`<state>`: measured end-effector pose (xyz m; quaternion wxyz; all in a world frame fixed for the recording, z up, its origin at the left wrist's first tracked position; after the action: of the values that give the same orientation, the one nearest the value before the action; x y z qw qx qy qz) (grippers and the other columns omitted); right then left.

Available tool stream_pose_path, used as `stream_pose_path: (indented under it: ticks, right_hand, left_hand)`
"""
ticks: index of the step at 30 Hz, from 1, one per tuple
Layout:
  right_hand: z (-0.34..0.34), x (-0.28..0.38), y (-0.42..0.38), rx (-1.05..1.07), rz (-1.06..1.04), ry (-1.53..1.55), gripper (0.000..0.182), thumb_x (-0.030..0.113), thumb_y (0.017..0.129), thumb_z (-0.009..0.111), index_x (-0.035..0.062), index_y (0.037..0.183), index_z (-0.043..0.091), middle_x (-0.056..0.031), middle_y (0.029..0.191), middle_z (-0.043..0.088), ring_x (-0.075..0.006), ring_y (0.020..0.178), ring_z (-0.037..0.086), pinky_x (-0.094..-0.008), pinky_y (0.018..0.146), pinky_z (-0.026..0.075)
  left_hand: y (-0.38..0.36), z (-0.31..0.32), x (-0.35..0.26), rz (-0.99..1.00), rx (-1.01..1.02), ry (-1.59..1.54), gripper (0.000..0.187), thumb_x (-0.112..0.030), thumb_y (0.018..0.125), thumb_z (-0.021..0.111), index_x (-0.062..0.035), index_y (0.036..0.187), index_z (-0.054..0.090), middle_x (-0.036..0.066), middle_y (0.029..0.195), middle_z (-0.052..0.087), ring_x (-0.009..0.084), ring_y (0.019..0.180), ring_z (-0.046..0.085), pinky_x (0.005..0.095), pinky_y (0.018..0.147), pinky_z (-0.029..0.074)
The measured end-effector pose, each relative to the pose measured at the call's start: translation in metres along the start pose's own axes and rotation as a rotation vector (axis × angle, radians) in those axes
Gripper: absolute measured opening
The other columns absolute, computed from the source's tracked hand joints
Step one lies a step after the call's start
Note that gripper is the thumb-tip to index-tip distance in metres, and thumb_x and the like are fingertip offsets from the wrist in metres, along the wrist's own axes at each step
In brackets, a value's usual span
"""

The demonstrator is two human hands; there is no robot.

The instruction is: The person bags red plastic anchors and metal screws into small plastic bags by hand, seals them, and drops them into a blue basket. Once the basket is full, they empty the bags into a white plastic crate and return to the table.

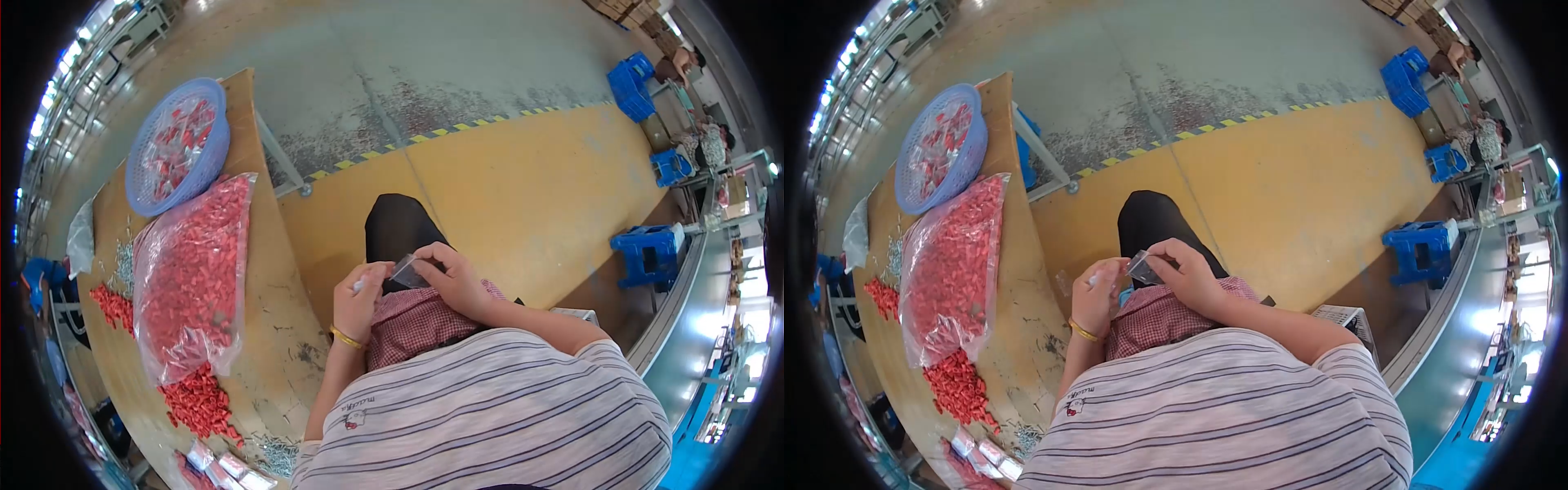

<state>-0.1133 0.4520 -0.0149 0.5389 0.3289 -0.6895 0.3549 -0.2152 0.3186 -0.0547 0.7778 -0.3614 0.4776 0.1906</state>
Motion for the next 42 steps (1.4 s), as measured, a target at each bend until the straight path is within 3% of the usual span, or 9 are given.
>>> stream_pose_path:
  ticks: [5, 8, 12, 16, 20, 22, 26, 31, 42]
  right_hand:
    - [-0.002, 0.014, 0.001, 0.055, -0.077, -0.162, 0.013, 0.01, 0.091, 0.06, 0.0007, 0.1, 0.064, -0.0078, 0.091, 0.06, -0.0177, 0.083, 0.058, -0.0279, 0.075, 0.047]
    - [-0.001, 0.012, 0.0, 0.096, -0.099, -0.18, 0.013, 0.009, 0.09, 0.061, 0.0013, 0.099, 0.064, -0.008, 0.091, 0.059, -0.0187, 0.083, 0.058, -0.0286, 0.075, 0.047]
    - [-0.014, 0.022, 0.002, -0.087, -0.214, -0.17, 0.013, 0.009, 0.085, 0.065, 0.0032, 0.097, 0.065, -0.0093, 0.092, 0.058, -0.0217, 0.088, 0.059, -0.0322, 0.078, 0.046]
    - [-0.01, 0.042, 0.005, -0.019, -0.465, -0.389, 0.012, 0.011, 0.081, 0.068, 0.0057, 0.091, 0.062, -0.0094, 0.091, 0.058, -0.0249, 0.092, 0.056, -0.0371, 0.079, 0.042]
    - [0.013, 0.041, 0.01, 0.202, -0.452, -0.429, 0.009, 0.011, 0.082, 0.066, 0.0066, 0.088, 0.061, -0.0057, 0.084, 0.059, -0.0232, 0.084, 0.057, -0.0352, 0.075, 0.039]
    - [0.019, 0.032, 0.011, 0.237, -0.46, -0.371, 0.008, 0.011, 0.083, 0.066, 0.0068, 0.087, 0.06, -0.0044, 0.081, 0.058, -0.0231, 0.08, 0.056, -0.0344, 0.074, 0.038]
    - [0.033, 0.033, 0.003, 0.31, -0.582, -0.321, 0.008, 0.007, 0.081, 0.065, 0.0064, 0.085, 0.058, -0.005, 0.078, 0.057, -0.0237, 0.075, 0.056, -0.0354, 0.072, 0.038]
    - [0.063, 0.041, -0.018, 0.489, -0.675, -0.282, 0.012, 0.004, 0.076, 0.065, 0.0067, 0.08, 0.055, -0.0043, 0.074, 0.056, -0.0238, 0.074, 0.055, -0.0352, 0.068, 0.038]
    - [0.115, 0.035, -0.074, 0.608, -0.593, -0.137, 0.011, 0.002, 0.074, 0.064, 0.0034, 0.077, 0.054, -0.0095, 0.072, 0.054, -0.0256, 0.071, 0.056, -0.0352, 0.065, 0.043]
  left_hand:
    - [0.004, 0.007, 0.005, 0.12, 0.103, 0.154, 0.016, -0.013, 0.088, 0.068, -0.0003, 0.097, 0.07, 0.0, 0.076, 0.061, 0.0046, 0.068, 0.052, 0.0185, 0.06, 0.041]
    - [0.0, 0.011, -0.002, 0.143, 0.147, 0.283, 0.013, -0.011, 0.083, 0.07, -0.001, 0.091, 0.071, 0.004, 0.082, 0.065, 0.0111, 0.077, 0.059, 0.0252, 0.07, 0.047]
    - [-0.005, 0.012, -0.003, 0.158, 0.042, 0.354, 0.013, -0.013, 0.08, 0.072, -0.0016, 0.087, 0.07, 0.006, 0.081, 0.064, 0.0117, 0.076, 0.059, 0.026, 0.069, 0.047]
    - [-0.01, 0.007, -0.012, 0.204, -0.135, 0.425, 0.014, -0.014, 0.078, 0.073, -0.0018, 0.083, 0.069, 0.007, 0.079, 0.063, 0.0144, 0.073, 0.059, 0.0278, 0.066, 0.047]
    - [-0.027, 0.011, -0.035, 0.421, -0.283, 0.591, 0.012, -0.012, 0.077, 0.073, -0.0025, 0.081, 0.068, 0.009, 0.076, 0.062, 0.021, 0.07, 0.061, 0.0308, 0.064, 0.048]
    - [-0.039, 0.013, -0.041, 0.45, -0.34, 0.651, 0.011, -0.009, 0.077, 0.073, -0.0016, 0.083, 0.068, 0.008, 0.077, 0.062, 0.0184, 0.071, 0.06, 0.0285, 0.066, 0.048]
    - [-0.063, 0.011, -0.039, 0.481, -0.454, 0.681, 0.008, -0.007, 0.076, 0.072, -0.003, 0.082, 0.068, 0.01, 0.076, 0.063, 0.0252, 0.072, 0.062, 0.0332, 0.066, 0.05]
    - [-0.105, -0.001, -0.03, 0.485, -0.57, 0.671, 0.009, -0.005, 0.078, 0.071, -0.002, 0.086, 0.068, 0.01, 0.082, 0.065, 0.0225, 0.074, 0.063, 0.0312, 0.067, 0.049]
    - [-0.19, -0.013, -0.02, 0.565, -0.806, 0.927, 0.009, -0.008, 0.078, 0.07, -0.0033, 0.083, 0.065, 0.012, 0.079, 0.063, 0.0282, 0.071, 0.063, 0.0339, 0.065, 0.05]
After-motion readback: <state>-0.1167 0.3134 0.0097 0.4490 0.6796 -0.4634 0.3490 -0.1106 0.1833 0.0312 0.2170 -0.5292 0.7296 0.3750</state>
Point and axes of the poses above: each hand's wrist, its own y-axis towards the middle knuckle, its own z-axis out of the palm, x = y × z, the point moved 8 cm from there along y, towards the middle knuckle
